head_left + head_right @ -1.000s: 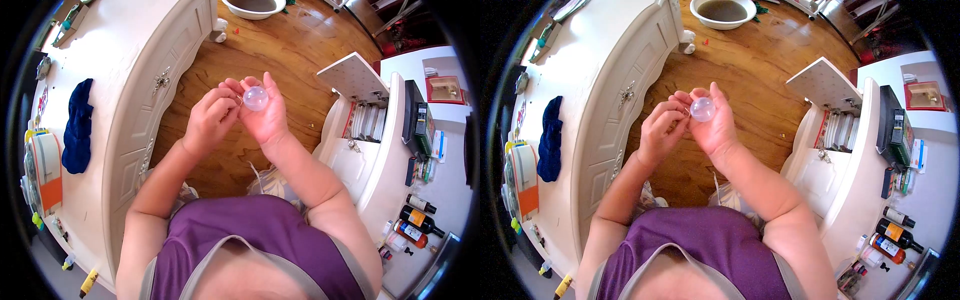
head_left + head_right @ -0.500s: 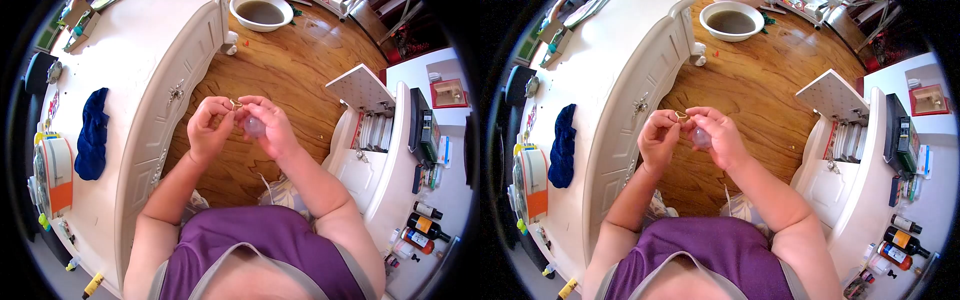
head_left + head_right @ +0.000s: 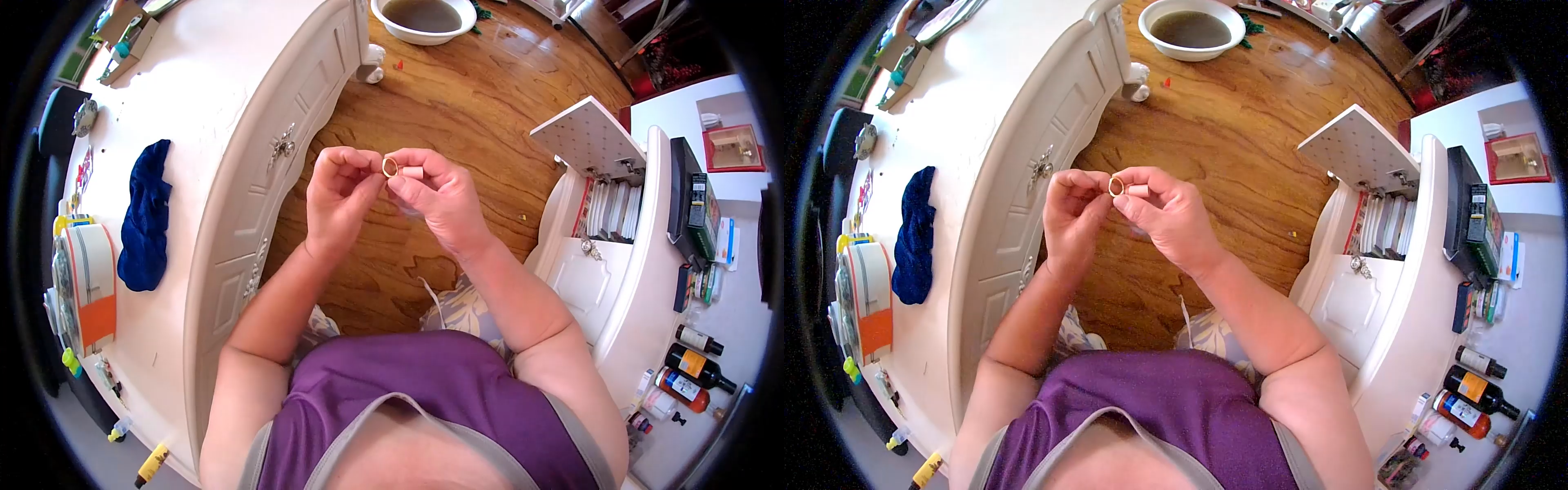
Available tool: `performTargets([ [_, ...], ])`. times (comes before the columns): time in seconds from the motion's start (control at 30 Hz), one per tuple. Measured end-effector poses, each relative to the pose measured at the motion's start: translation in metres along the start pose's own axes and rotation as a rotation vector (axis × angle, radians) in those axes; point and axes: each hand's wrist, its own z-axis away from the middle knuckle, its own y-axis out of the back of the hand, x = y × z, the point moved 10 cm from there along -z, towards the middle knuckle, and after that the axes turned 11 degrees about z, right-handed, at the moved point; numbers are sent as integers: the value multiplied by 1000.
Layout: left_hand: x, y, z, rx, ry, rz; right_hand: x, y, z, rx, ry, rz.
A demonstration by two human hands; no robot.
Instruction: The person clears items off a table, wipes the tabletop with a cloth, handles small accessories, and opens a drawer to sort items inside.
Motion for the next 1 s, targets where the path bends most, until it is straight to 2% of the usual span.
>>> performTargets([
  [0.07,-3,2,0,5,19,-16,-3,2,0,13,58,96],
  [0.2,-10,2,0,49,119,93,-5,3,0,14,67,94],
  [0.27,-15,3,-1,51,165,137,11,8,-4,46,-123,-160],
  [0.3,-22,6,-1,80,208,231,11,13,-6,50,-122,-157],
  [0.37,-35,11,-1,105,280,372,15,12,-11,-21,-169,-420],
  [0.47,-47,14,2,119,351,341,26,17,-13,-43,-222,-529],
  [0.6,-44,9,5,108,333,160,36,20,-12,-35,-233,-444],
  [0.67,-38,1,1,9,264,-6,40,25,-9,47,-274,-259],
  [0.77,-41,3,1,-19,275,-112,44,26,-8,66,-281,-144],
  [0.87,-48,5,3,-3,329,-71,45,24,-7,17,-263,-73],
  [1.0,-48,9,2,13,303,-36,47,26,-6,29,-286,-54],
])
